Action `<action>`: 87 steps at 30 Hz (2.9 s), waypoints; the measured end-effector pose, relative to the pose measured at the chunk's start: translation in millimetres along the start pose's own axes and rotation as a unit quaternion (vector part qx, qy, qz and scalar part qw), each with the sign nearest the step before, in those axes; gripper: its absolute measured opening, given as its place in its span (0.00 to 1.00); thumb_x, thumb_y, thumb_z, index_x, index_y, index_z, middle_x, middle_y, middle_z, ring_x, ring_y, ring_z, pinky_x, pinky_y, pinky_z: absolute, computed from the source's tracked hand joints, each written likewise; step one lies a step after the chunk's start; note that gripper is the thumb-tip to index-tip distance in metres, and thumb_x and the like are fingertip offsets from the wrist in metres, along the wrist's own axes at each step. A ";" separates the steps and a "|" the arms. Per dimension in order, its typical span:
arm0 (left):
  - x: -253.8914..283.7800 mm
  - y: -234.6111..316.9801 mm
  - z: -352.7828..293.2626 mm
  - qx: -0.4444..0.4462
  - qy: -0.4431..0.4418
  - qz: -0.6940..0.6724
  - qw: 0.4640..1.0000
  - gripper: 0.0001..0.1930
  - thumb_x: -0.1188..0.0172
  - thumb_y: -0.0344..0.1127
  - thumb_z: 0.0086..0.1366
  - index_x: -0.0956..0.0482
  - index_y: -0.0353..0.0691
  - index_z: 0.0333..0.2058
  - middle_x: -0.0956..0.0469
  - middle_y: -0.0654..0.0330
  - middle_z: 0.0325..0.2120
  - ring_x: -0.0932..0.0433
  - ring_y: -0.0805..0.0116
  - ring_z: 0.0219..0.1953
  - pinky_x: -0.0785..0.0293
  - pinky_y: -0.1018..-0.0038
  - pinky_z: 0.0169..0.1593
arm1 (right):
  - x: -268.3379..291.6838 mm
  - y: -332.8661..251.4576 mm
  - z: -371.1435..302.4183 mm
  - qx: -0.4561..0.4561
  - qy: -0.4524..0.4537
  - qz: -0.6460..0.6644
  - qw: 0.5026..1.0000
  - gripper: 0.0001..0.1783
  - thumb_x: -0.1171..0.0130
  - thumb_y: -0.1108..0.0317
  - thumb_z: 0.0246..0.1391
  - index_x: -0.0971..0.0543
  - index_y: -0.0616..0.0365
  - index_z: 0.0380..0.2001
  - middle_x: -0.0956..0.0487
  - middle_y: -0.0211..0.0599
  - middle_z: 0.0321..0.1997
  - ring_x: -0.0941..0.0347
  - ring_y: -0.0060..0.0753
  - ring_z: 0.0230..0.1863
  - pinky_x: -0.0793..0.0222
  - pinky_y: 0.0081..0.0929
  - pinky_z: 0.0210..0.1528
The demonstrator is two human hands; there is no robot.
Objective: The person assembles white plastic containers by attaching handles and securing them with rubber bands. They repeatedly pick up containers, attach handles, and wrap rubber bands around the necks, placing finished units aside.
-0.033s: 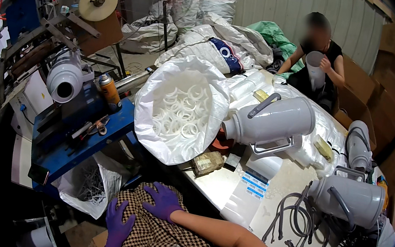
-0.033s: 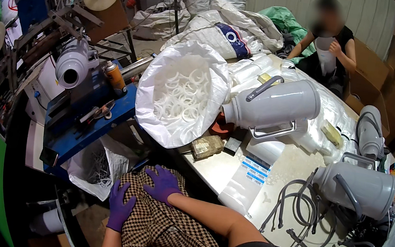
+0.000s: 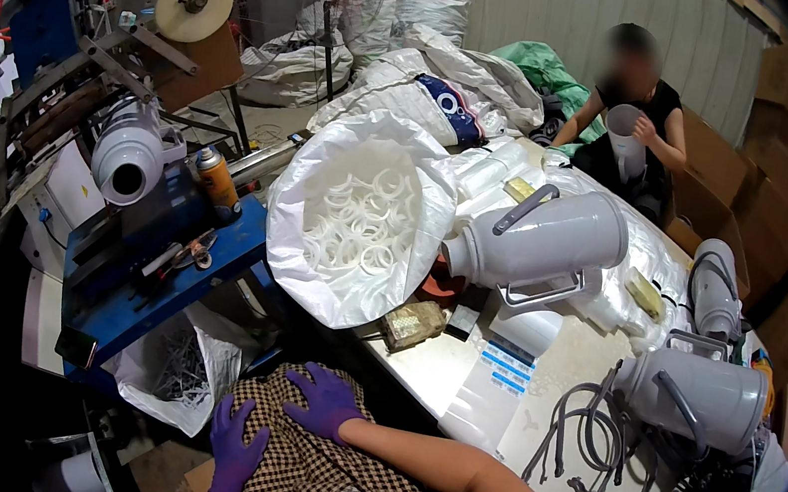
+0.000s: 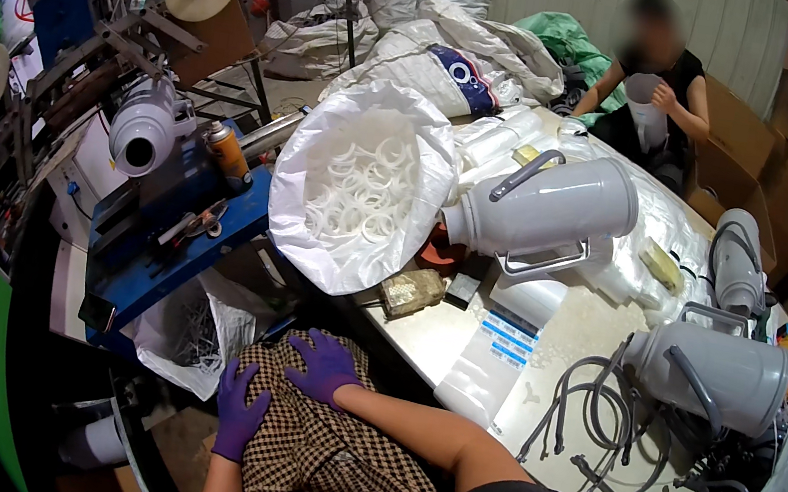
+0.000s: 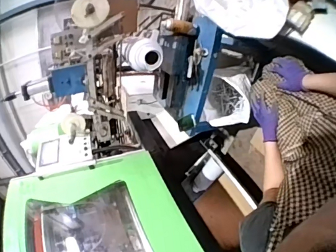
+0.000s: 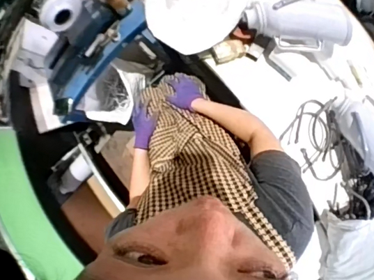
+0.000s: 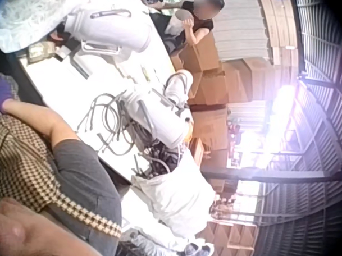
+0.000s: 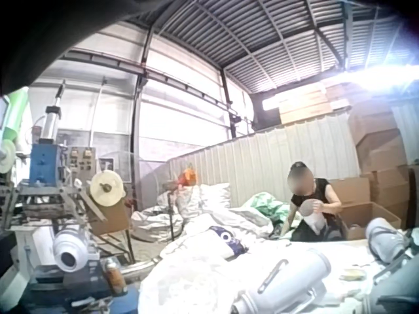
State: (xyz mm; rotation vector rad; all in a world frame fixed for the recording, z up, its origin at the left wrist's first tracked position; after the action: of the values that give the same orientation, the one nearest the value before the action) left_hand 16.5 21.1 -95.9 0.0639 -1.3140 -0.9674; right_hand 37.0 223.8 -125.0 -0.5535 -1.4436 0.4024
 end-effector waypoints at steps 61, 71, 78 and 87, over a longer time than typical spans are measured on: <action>-2.2 -1.0 0.9 0.004 -0.010 -0.004 1.000 0.29 0.30 0.43 0.59 0.23 0.45 0.59 0.35 0.41 0.65 0.36 0.37 0.66 0.37 0.48 0.67 | 4.3 1.0 -1.7 -0.008 -0.004 0.017 1.000 0.40 0.45 0.37 0.61 0.34 0.41 0.72 0.40 0.51 0.77 0.44 0.56 0.77 0.48 0.51 0.76; -0.3 0.5 0.5 0.004 -0.004 -0.004 1.000 0.29 0.30 0.43 0.58 0.23 0.46 0.59 0.35 0.42 0.66 0.37 0.38 0.67 0.38 0.48 0.67 | 0.1 2.9 0.2 -0.004 0.000 0.023 1.000 0.39 0.45 0.38 0.61 0.34 0.39 0.72 0.39 0.50 0.77 0.43 0.56 0.76 0.47 0.51 0.76; -1.3 -1.3 0.8 0.003 -0.010 -0.005 1.000 0.29 0.30 0.43 0.58 0.23 0.45 0.59 0.35 0.42 0.66 0.38 0.38 0.67 0.39 0.48 0.68 | -0.1 1.9 1.6 0.001 0.007 0.022 1.000 0.39 0.44 0.38 0.61 0.33 0.39 0.71 0.39 0.51 0.76 0.43 0.56 0.76 0.47 0.51 0.76; -3.6 -4.0 2.3 0.009 -0.015 0.000 1.000 0.29 0.31 0.45 0.59 0.23 0.44 0.59 0.35 0.40 0.65 0.36 0.36 0.66 0.37 0.48 0.67 | 1.9 0.5 0.0 0.015 0.031 0.015 0.999 0.37 0.43 0.40 0.60 0.30 0.42 0.69 0.35 0.54 0.73 0.38 0.59 0.73 0.42 0.50 0.74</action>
State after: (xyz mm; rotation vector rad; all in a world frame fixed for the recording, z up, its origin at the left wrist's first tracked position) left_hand 12.6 22.0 -100.2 0.0624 -1.3495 -0.9595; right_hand 37.2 225.4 -123.7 -0.5593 -1.3688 0.4264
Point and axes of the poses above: each hand's wrist, its own z-axis towards the middle knuckle, its own x-axis out of the back of the hand, y = z × x, the point moved 10 cm from there along z, towards the middle knuckle
